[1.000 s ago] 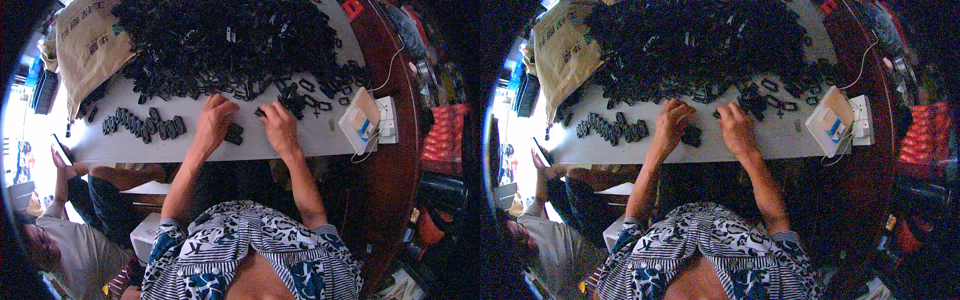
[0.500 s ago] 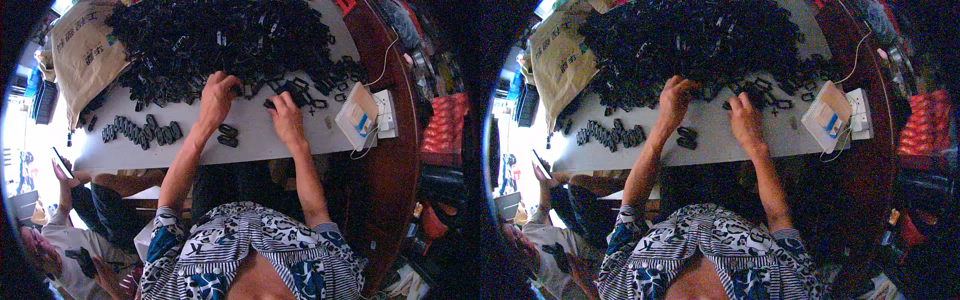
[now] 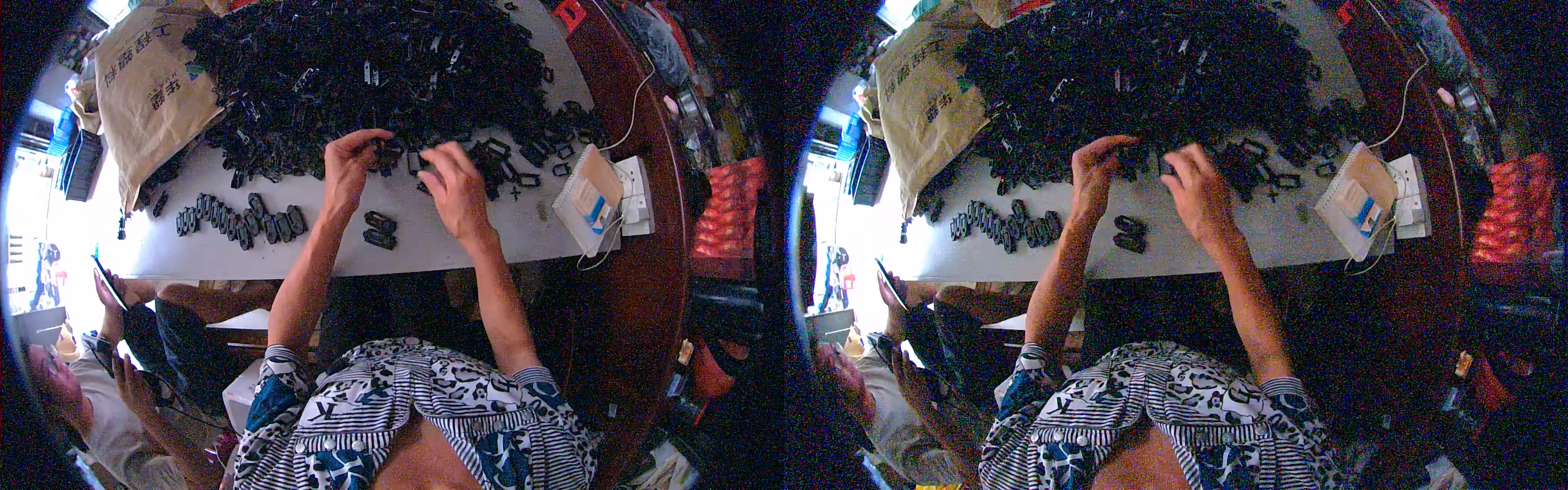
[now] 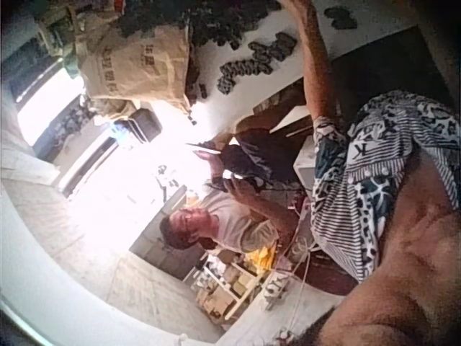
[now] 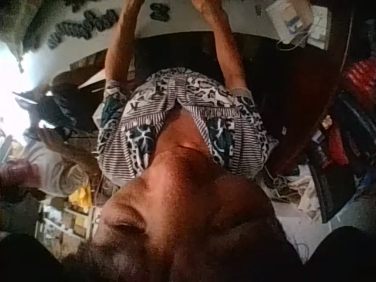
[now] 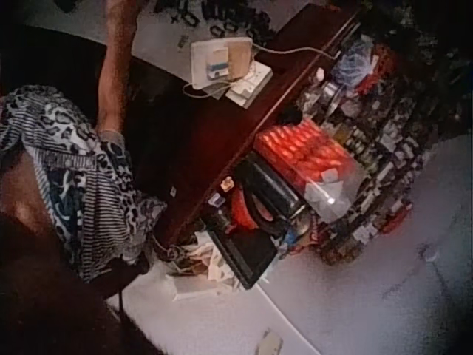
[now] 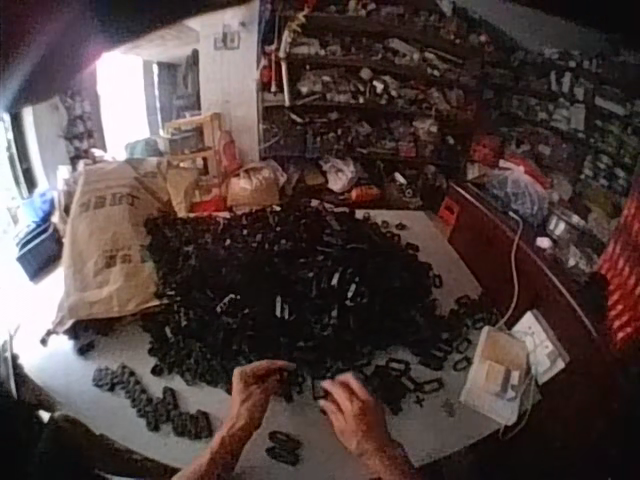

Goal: The person assembles small plastic buckle components by hand, joining them together from a pile of parts.

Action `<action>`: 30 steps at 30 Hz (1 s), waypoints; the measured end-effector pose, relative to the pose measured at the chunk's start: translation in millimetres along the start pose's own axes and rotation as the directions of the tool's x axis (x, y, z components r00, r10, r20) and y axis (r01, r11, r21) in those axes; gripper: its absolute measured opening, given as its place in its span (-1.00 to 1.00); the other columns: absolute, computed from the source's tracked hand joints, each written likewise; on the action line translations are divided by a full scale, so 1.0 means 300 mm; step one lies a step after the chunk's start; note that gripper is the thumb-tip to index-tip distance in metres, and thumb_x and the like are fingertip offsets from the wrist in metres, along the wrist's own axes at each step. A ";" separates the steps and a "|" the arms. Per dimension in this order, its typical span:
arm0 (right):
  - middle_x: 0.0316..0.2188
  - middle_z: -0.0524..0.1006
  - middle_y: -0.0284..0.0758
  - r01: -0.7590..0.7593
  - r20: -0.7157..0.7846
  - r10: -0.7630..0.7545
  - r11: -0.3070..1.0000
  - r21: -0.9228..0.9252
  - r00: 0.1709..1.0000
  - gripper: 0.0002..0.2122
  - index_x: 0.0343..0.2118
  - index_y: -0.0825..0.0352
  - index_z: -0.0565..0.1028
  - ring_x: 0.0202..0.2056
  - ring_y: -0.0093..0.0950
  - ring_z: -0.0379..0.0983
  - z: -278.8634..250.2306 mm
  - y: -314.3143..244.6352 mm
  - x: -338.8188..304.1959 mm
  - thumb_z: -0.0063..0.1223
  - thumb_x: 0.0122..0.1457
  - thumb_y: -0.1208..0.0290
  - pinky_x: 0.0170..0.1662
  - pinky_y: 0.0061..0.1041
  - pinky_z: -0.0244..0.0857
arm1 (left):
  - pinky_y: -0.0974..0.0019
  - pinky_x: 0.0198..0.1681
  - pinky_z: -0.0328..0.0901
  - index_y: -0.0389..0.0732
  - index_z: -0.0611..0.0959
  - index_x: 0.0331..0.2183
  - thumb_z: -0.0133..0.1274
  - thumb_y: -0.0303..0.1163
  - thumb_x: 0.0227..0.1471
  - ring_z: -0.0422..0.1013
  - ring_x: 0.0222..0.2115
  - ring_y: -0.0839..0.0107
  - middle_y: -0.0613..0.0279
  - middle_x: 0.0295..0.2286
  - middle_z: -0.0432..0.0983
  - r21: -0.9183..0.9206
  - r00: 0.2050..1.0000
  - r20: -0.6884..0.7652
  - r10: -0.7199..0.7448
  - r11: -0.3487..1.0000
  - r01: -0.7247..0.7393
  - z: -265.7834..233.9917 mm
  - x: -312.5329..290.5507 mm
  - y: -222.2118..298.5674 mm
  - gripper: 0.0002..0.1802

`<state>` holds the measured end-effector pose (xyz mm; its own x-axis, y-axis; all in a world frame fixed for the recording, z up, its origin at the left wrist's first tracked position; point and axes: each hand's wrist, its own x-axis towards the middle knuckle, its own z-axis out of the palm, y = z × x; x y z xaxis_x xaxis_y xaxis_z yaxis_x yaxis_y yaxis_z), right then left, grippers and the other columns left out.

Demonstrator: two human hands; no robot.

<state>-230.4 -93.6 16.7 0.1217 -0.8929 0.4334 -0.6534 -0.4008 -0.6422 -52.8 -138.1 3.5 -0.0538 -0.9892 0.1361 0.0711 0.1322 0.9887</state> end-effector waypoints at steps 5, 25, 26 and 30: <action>-0.30 0.47 -0.24 0.044 0.013 -0.045 0.996 0.073 0.999 -0.72 -0.20 0.36 0.47 -0.31 -0.32 0.46 0.047 0.022 0.093 0.19 -0.02 0.54 -0.26 -0.40 0.35 | 0.47 -0.33 0.33 -0.30 0.62 -0.19 -0.05 -0.42 0.01 0.42 -0.36 0.55 0.24 -0.29 0.56 0.046 0.988 0.136 -0.077 0.996 0.071 0.028 0.013 0.017 -0.69; -0.29 0.40 -0.23 -0.216 0.019 0.240 0.904 -0.369 0.971 -0.63 -0.21 0.33 0.38 -0.18 -0.15 0.36 -0.088 0.104 -0.210 0.23 -0.13 0.55 -0.19 -0.20 0.29 | 0.16 -0.34 0.24 -0.13 0.66 -0.38 0.06 -0.57 -0.21 0.32 -0.39 0.16 0.11 -0.45 0.41 0.868 0.890 0.198 0.410 0.348 -0.353 0.057 0.004 -0.036 -0.75; -0.29 0.40 -0.23 -0.214 0.017 0.236 0.906 -0.367 0.972 -0.63 -0.21 0.33 0.38 -0.18 -0.15 0.36 -0.089 0.097 -0.207 0.23 -0.13 0.55 -0.19 -0.20 0.29 | 0.15 -0.34 0.25 -0.13 0.66 -0.37 0.06 -0.58 -0.21 0.32 -0.38 0.15 0.12 -0.46 0.40 0.846 0.893 0.195 0.406 0.391 -0.363 0.046 0.004 -0.064 -0.74; -0.27 0.40 -0.24 -0.177 0.014 0.190 0.941 -0.289 0.982 -0.64 -0.21 0.32 0.42 -0.19 -0.18 0.39 -0.082 0.092 -0.207 0.25 -0.14 0.53 -0.19 -0.26 0.32 | 0.15 -0.34 0.27 -0.12 0.66 -0.33 0.08 -0.57 -0.21 0.33 -0.37 0.15 0.14 -0.48 0.37 0.810 0.878 0.182 0.442 0.439 -0.389 0.043 -0.009 -0.041 -0.71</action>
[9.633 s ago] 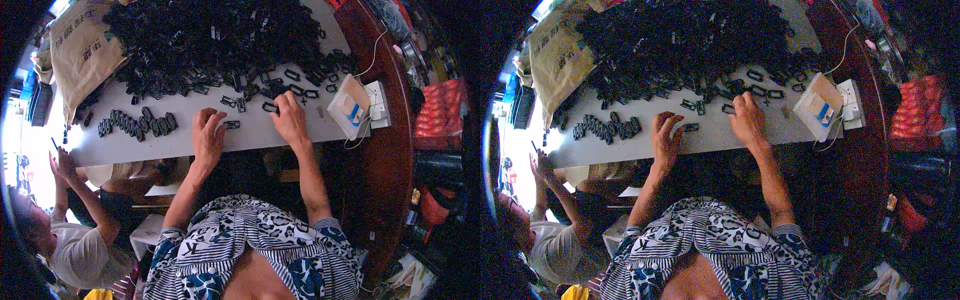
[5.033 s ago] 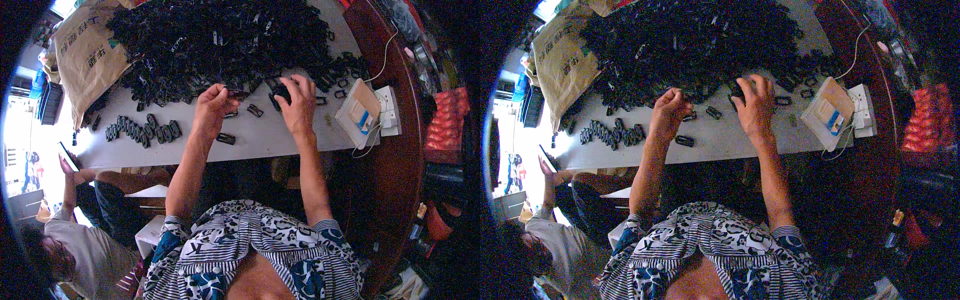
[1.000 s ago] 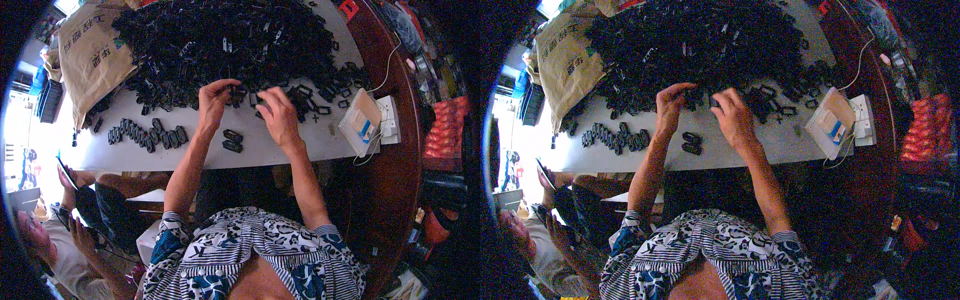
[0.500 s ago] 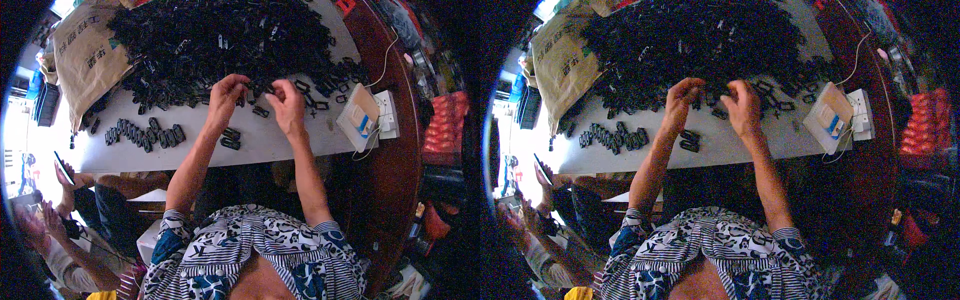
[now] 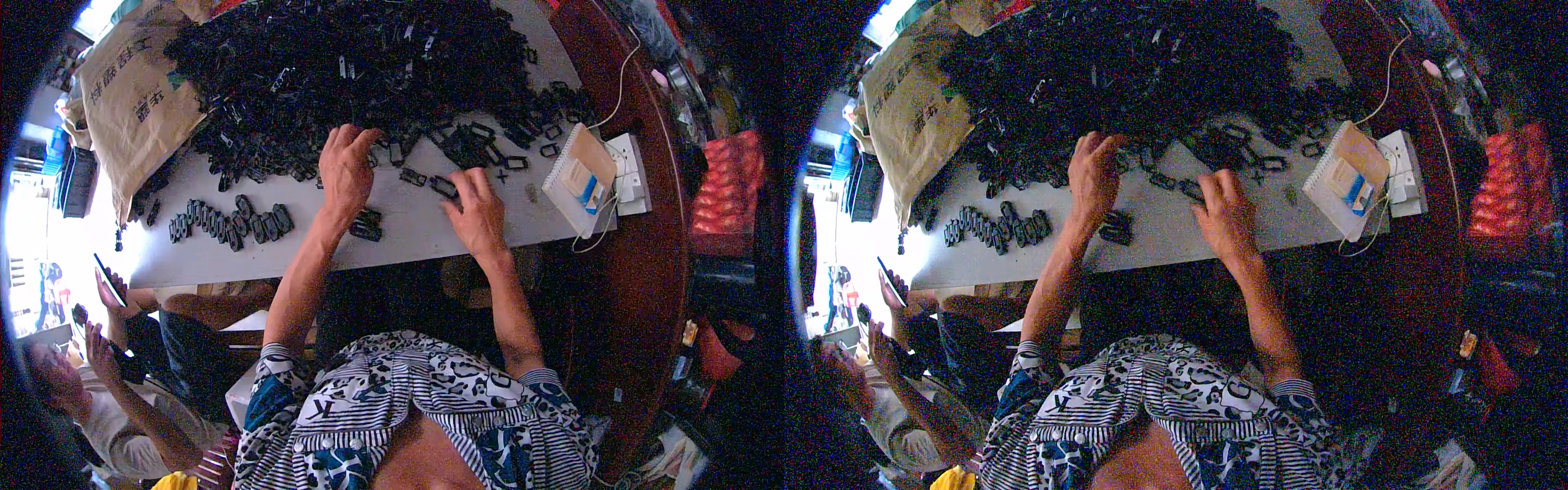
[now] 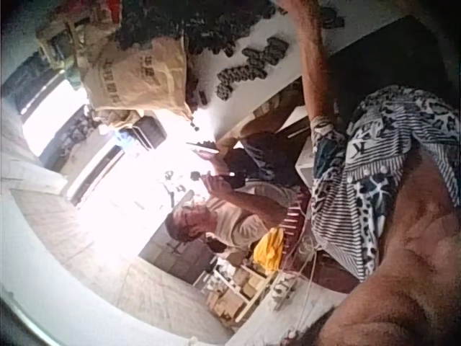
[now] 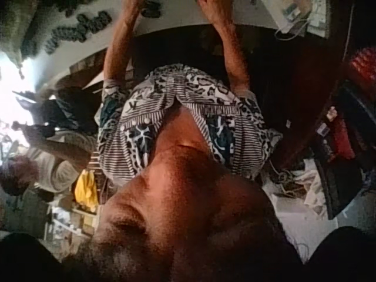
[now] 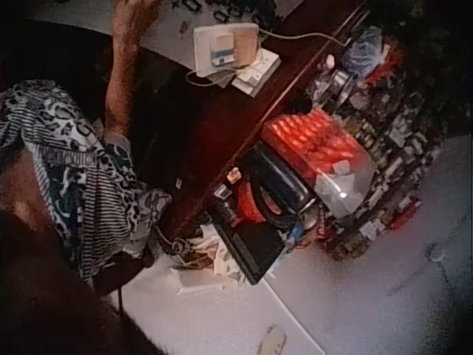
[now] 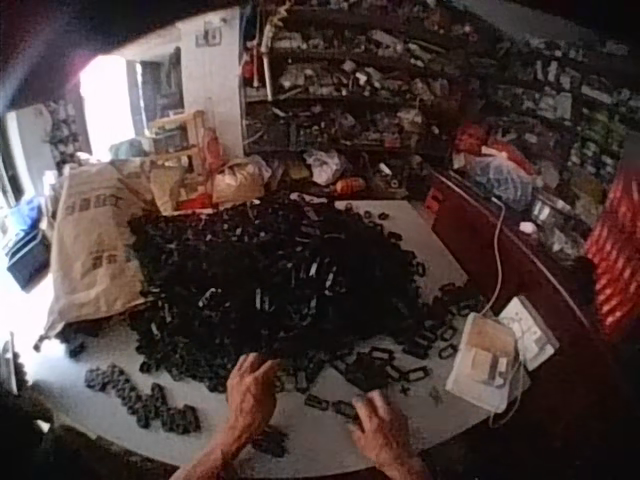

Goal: The person assembles small plastic buckle components by hand, joining them together from a pile of parts.

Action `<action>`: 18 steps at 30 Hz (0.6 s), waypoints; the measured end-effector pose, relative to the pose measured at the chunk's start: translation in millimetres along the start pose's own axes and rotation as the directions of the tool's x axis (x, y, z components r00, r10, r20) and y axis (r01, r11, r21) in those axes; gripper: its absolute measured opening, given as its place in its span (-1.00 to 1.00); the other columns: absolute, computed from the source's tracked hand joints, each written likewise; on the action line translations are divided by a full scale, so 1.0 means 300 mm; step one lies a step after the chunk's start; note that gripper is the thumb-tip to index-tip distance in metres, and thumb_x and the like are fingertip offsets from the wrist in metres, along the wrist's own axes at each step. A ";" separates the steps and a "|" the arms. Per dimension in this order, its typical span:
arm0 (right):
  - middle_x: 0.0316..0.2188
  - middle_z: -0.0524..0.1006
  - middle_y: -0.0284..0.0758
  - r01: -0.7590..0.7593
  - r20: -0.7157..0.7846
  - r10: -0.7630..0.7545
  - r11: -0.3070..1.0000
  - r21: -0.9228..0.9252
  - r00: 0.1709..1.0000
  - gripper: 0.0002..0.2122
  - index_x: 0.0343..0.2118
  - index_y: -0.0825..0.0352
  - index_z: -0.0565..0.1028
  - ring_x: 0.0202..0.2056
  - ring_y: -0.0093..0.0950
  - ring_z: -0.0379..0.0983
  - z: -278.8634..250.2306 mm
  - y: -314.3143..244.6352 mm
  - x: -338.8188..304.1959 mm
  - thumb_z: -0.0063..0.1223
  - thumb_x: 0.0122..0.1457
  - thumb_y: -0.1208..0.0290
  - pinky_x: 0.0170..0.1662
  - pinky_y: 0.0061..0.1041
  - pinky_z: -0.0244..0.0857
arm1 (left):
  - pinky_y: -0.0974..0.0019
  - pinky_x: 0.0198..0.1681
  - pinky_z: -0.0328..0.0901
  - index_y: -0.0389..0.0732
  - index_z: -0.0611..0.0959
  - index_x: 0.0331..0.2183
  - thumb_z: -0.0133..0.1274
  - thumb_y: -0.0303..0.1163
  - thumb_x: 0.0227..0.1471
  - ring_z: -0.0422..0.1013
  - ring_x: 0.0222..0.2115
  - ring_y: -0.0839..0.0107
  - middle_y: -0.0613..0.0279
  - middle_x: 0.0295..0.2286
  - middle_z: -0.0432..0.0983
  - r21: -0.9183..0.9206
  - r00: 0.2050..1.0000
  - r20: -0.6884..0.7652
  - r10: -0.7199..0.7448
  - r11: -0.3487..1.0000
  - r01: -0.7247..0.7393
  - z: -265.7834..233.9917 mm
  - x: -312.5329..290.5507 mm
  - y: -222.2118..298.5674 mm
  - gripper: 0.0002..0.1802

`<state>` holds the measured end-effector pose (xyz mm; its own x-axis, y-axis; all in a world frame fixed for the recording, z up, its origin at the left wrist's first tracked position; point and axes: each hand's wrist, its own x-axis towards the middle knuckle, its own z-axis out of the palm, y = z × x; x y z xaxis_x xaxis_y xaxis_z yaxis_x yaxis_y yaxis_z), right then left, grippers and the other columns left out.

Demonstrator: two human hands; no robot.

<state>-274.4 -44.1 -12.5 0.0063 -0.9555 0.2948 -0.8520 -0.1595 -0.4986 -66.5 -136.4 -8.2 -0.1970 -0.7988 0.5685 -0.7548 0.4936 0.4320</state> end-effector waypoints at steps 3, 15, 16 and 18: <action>-0.27 0.40 -0.25 0.029 0.007 -0.029 0.999 0.022 1.000 -0.66 -0.22 0.32 0.45 -0.21 -0.19 0.41 0.016 0.019 0.000 0.24 -0.13 0.55 -0.20 -0.30 0.33 | 0.16 -0.33 0.28 -0.13 0.66 -0.33 0.15 -0.55 -0.24 0.33 -0.37 0.15 0.16 -0.47 0.36 -0.105 0.983 0.150 0.107 0.990 -0.092 -0.042 -0.020 0.026 -0.71; -0.31 0.41 -0.23 0.120 -0.011 -0.120 0.971 0.208 0.993 -0.66 -0.24 0.39 0.47 -0.27 -0.23 0.44 0.057 -0.053 0.097 0.23 -0.16 0.64 -0.23 -0.38 0.35 | 0.12 -0.29 0.29 -0.10 0.67 -0.37 0.23 -0.45 -0.35 0.37 -0.32 0.14 0.17 -0.45 0.39 -0.055 0.956 0.283 0.082 0.996 -0.069 0.010 -0.060 0.068 -0.69; -0.32 0.41 -0.23 0.137 -0.011 -0.137 0.970 0.201 0.990 -0.67 -0.25 0.39 0.47 -0.27 -0.23 0.44 0.058 -0.052 0.099 0.23 -0.16 0.65 -0.24 -0.38 0.35 | 0.12 -0.29 0.30 -0.10 0.67 -0.40 0.22 -0.45 -0.35 0.37 -0.31 0.13 0.17 -0.44 0.41 -0.068 0.952 0.298 0.066 0.997 -0.048 0.009 -0.059 0.069 -0.72; -0.33 0.42 -0.23 0.150 -0.006 -0.152 0.969 0.194 0.988 -0.67 -0.25 0.40 0.48 -0.27 -0.24 0.44 0.061 -0.041 0.104 0.23 -0.16 0.65 -0.24 -0.38 0.35 | 0.13 -0.29 0.30 -0.11 0.67 -0.41 0.22 -0.45 -0.34 0.38 -0.31 0.13 0.17 -0.44 0.41 -0.075 0.952 0.303 0.053 0.997 -0.031 -0.005 -0.048 0.078 -0.73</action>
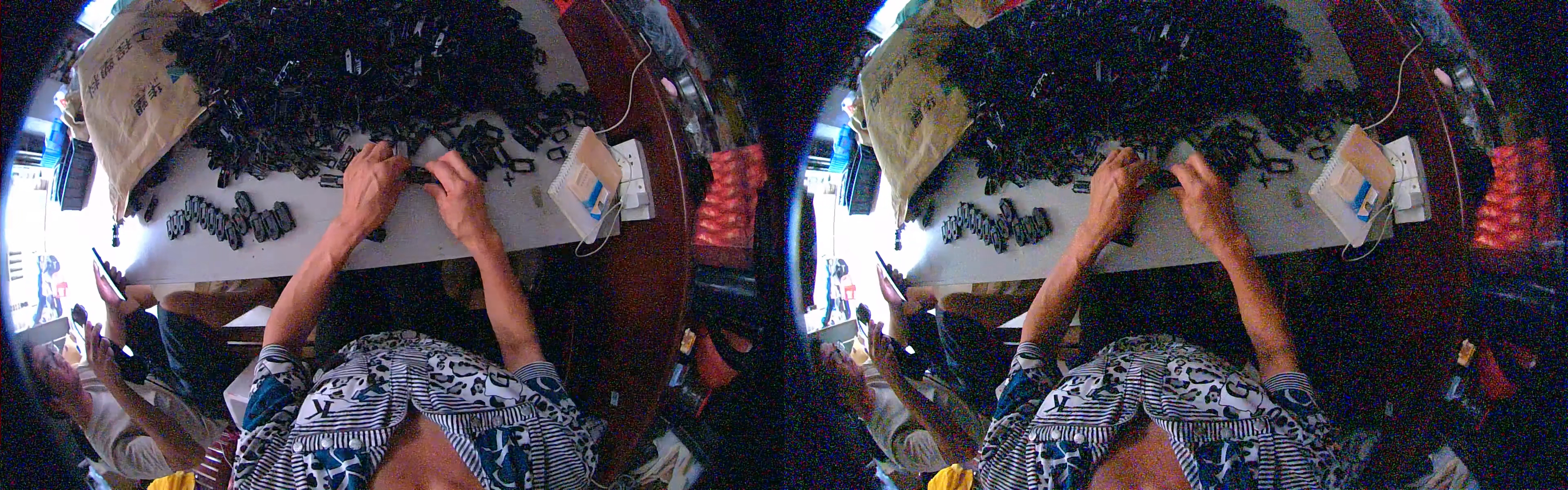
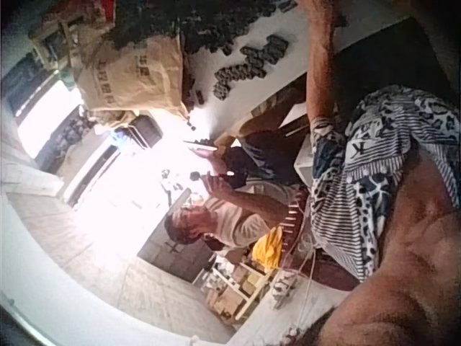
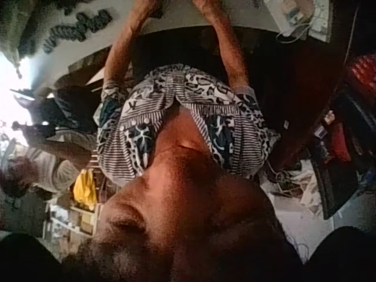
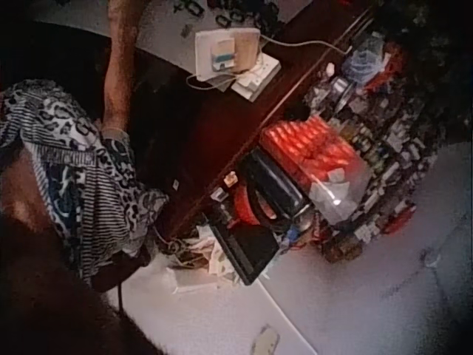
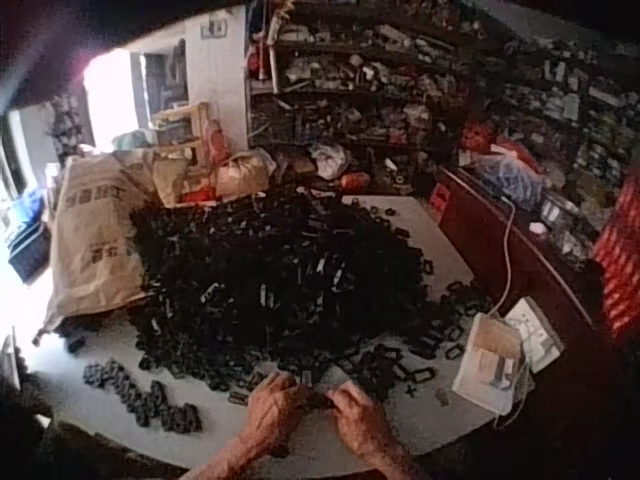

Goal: The person assembles small plastic buckle components by hand, joining them together from a pile of parts.

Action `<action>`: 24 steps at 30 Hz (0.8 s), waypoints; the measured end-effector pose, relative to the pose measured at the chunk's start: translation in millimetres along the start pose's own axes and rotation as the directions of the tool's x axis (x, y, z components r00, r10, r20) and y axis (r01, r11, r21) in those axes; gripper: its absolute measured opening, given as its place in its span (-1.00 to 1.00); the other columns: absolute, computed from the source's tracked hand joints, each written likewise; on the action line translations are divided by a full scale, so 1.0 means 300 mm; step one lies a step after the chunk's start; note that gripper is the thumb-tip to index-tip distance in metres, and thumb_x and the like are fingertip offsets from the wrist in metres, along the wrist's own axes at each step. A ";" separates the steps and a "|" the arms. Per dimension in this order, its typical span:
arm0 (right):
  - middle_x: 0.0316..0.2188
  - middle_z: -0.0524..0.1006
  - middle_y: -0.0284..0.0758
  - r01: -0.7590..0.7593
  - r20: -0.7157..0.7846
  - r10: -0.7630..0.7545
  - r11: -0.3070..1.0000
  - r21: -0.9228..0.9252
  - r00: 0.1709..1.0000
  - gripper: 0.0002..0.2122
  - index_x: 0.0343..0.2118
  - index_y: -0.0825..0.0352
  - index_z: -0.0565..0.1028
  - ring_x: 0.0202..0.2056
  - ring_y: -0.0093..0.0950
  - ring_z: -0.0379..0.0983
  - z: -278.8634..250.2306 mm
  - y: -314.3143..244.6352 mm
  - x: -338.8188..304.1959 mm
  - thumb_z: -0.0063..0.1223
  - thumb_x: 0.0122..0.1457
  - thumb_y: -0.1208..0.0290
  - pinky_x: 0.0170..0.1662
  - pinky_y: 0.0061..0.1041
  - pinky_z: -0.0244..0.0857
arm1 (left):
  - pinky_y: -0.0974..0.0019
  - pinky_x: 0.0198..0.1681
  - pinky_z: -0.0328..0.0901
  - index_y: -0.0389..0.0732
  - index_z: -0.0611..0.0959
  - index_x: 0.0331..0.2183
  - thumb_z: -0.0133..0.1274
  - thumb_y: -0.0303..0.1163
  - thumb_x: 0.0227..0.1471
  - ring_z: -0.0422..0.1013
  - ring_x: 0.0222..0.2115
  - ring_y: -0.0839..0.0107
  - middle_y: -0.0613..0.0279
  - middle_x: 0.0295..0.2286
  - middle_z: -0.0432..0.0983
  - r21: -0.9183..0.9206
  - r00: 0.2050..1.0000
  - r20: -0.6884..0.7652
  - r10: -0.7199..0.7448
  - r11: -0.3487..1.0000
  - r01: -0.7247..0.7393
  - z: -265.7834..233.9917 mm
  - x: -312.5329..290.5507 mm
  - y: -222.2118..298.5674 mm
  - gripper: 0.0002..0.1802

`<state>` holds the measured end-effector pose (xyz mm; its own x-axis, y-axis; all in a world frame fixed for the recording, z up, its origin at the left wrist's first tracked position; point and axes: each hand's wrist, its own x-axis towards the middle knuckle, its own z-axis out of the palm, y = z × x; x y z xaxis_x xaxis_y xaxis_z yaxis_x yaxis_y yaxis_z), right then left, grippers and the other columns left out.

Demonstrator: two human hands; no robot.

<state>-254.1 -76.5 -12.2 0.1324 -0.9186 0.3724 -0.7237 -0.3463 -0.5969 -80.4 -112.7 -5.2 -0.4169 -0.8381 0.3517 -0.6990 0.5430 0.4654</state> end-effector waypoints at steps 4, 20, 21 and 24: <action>-0.35 0.43 -0.24 0.071 0.042 -0.071 0.998 0.000 0.997 -0.69 -0.28 0.39 0.50 -0.28 -0.24 0.44 -0.002 0.014 0.015 0.23 -0.19 0.65 -0.24 -0.37 0.36 | 0.13 -0.30 0.31 -0.14 0.66 -0.43 0.22 -0.47 -0.34 0.39 -0.31 0.12 0.17 -0.44 0.42 -0.052 1.000 -0.030 0.005 0.999 -0.007 0.007 0.000 -0.008 -0.75; -0.35 0.41 -0.18 0.015 0.203 -0.019 1.000 0.020 0.979 -0.72 -0.30 0.44 0.49 -0.26 -0.17 0.45 0.047 -0.067 -0.005 0.20 -0.17 0.69 -0.24 -0.30 0.36 | 0.16 -0.06 0.30 -0.18 0.68 -0.30 0.22 -0.51 -0.20 0.41 -0.17 0.06 0.05 -0.28 0.54 -0.054 0.964 -0.127 -0.234 0.972 0.229 -0.137 -0.060 -0.071 -0.72; -0.34 0.41 -0.18 0.016 0.251 -0.021 1.000 0.025 0.968 -0.71 -0.27 0.44 0.48 -0.26 -0.16 0.45 0.042 -0.102 -0.007 0.20 -0.14 0.67 -0.23 -0.29 0.37 | 0.17 -0.17 0.29 -0.19 0.67 -0.34 0.18 -0.56 -0.21 0.39 -0.25 0.09 0.09 -0.39 0.48 -0.151 0.943 -0.181 -0.281 0.955 0.256 -0.154 -0.079 -0.084 -0.75; -0.35 0.41 -0.17 0.051 0.275 -0.085 0.990 0.129 0.958 -0.74 -0.27 0.43 0.48 -0.27 -0.16 0.45 0.065 -0.126 -0.011 0.18 -0.10 0.65 -0.24 -0.28 0.37 | 0.18 -0.28 0.28 -0.18 0.66 -0.36 0.15 -0.61 -0.21 0.36 -0.34 0.13 0.14 -0.49 0.41 -0.189 0.926 -0.197 -0.321 0.939 0.286 -0.209 -0.123 -0.103 -0.76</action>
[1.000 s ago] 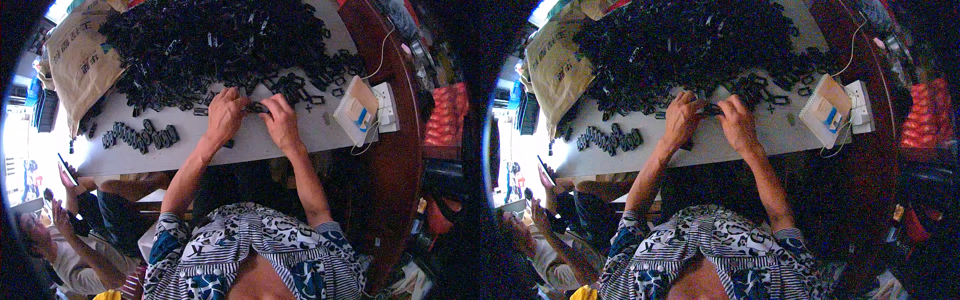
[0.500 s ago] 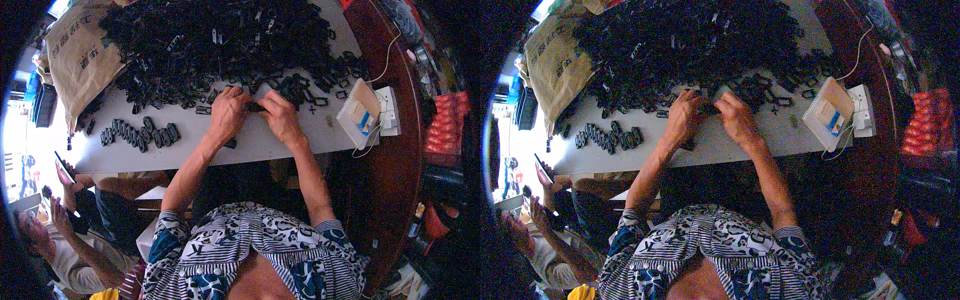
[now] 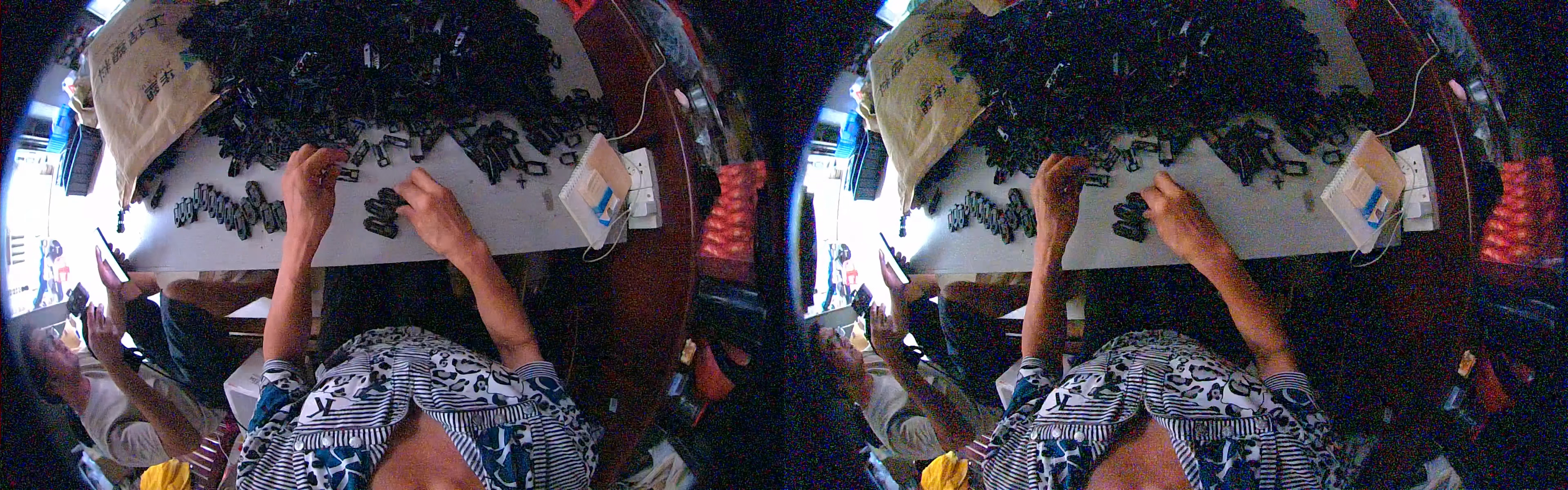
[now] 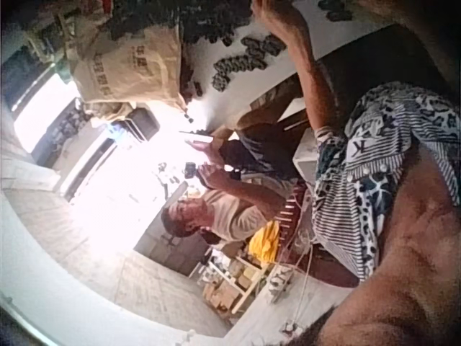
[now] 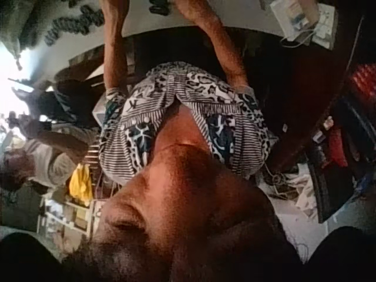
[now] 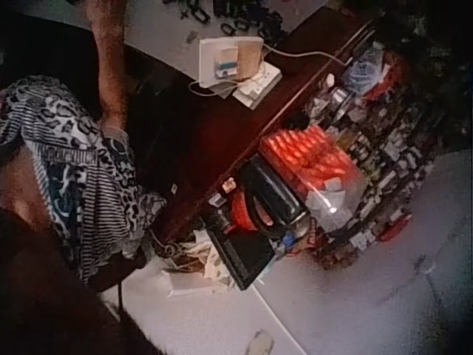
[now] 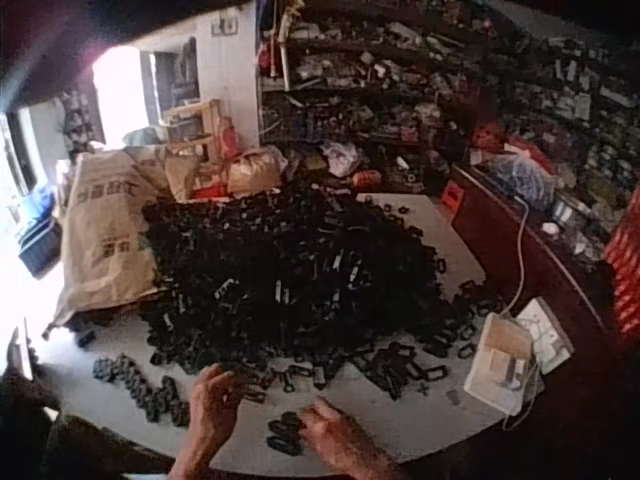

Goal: The person assembles small plastic buckle components by hand, joining them together from a pile of parts.

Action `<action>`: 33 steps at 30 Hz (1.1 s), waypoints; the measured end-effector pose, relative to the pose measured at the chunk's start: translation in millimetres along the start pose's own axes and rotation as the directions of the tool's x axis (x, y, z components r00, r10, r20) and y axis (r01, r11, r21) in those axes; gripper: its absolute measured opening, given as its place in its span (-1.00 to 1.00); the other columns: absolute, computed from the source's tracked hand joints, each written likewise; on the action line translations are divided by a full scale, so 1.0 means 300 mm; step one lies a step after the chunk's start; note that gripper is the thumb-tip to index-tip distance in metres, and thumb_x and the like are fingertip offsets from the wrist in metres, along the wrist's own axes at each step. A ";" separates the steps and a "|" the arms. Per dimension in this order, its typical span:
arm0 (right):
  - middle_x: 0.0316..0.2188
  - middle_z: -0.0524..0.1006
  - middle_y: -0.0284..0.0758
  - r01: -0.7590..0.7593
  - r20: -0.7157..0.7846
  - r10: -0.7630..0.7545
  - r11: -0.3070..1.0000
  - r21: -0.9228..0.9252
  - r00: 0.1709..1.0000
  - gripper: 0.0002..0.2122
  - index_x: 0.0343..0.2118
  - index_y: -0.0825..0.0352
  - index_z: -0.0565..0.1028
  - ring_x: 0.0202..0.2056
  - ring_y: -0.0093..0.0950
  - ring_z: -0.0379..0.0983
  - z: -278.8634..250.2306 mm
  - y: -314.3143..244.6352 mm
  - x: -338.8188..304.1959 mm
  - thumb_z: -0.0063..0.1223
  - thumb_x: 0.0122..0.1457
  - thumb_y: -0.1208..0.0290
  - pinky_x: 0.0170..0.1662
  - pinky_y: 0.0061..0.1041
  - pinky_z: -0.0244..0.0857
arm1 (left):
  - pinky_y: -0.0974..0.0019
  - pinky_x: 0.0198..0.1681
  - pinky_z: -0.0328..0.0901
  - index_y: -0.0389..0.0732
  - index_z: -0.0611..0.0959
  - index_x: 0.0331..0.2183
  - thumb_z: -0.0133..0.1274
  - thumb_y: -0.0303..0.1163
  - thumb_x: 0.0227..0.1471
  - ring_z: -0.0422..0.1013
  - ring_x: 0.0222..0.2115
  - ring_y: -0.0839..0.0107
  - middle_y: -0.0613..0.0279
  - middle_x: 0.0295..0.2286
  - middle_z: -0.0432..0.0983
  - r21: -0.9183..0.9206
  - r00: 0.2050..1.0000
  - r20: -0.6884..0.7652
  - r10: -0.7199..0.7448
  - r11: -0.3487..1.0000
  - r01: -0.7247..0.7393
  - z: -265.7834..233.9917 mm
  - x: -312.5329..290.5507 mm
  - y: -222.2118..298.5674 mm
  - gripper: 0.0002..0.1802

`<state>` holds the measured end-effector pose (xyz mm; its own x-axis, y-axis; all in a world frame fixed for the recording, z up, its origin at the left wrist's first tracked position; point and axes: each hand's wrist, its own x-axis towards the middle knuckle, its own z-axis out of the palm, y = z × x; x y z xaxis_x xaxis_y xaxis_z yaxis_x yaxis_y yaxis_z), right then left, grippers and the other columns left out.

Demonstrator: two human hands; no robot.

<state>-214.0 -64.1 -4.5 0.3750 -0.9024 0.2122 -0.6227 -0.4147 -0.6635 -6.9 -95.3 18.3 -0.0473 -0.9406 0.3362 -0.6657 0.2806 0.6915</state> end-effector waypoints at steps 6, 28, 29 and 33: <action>-0.33 0.40 -0.19 -0.093 -0.110 0.084 0.992 -0.083 0.990 -0.80 -0.28 0.35 0.49 -0.31 -0.17 0.45 -0.041 0.045 0.072 0.16 -0.01 0.57 -0.30 -0.26 0.36 | 0.14 -0.28 0.27 -0.14 0.65 -0.35 0.17 -0.58 -0.24 0.33 -0.33 0.13 0.16 -0.43 0.39 0.301 0.996 -0.004 0.093 0.950 -0.088 0.014 -0.048 -0.007 -0.73; -0.35 0.38 -0.23 -0.179 -0.261 0.094 0.929 -0.324 0.961 -0.76 -0.34 0.32 0.43 -0.34 -0.16 0.43 -0.032 0.149 0.060 0.24 -0.09 0.53 -0.30 -0.25 0.32 | 0.09 -0.28 0.31 -0.22 0.51 -0.42 0.12 -0.57 -0.22 0.37 -0.33 0.05 0.10 -0.42 0.45 -0.007 0.931 0.225 0.286 0.956 -0.292 0.183 0.049 0.069 -0.81; -0.34 0.38 -0.23 -0.167 -0.295 0.069 0.933 -0.320 0.953 -0.77 -0.36 0.34 0.43 -0.35 -0.17 0.43 -0.042 0.150 0.054 0.23 -0.10 0.56 -0.29 -0.27 0.32 | 0.09 -0.30 0.32 -0.23 0.52 -0.44 0.07 -0.59 -0.21 0.38 -0.33 0.04 0.09 -0.43 0.44 0.000 0.914 0.271 0.301 0.950 -0.313 0.209 0.053 0.061 -0.84; -0.32 0.38 -0.28 -0.109 -0.438 0.016 0.976 -0.187 0.899 -0.83 -0.42 0.38 0.44 -0.38 -0.31 0.43 -0.082 0.141 0.026 0.19 -0.09 0.67 -0.33 -0.42 0.32 | 0.07 -0.36 0.33 -0.25 0.52 -0.48 -0.04 -0.63 -0.20 0.41 -0.36 0.01 0.05 -0.47 0.40 -0.024 0.884 0.320 0.340 0.936 -0.351 0.247 0.052 0.059 -0.87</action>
<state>-254.4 -91.6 -13.3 0.0259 -0.8688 0.4945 -0.7772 -0.3286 -0.5366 -74.7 -119.1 -11.6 -0.5063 -0.7975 0.3282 -0.5886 0.5977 0.5444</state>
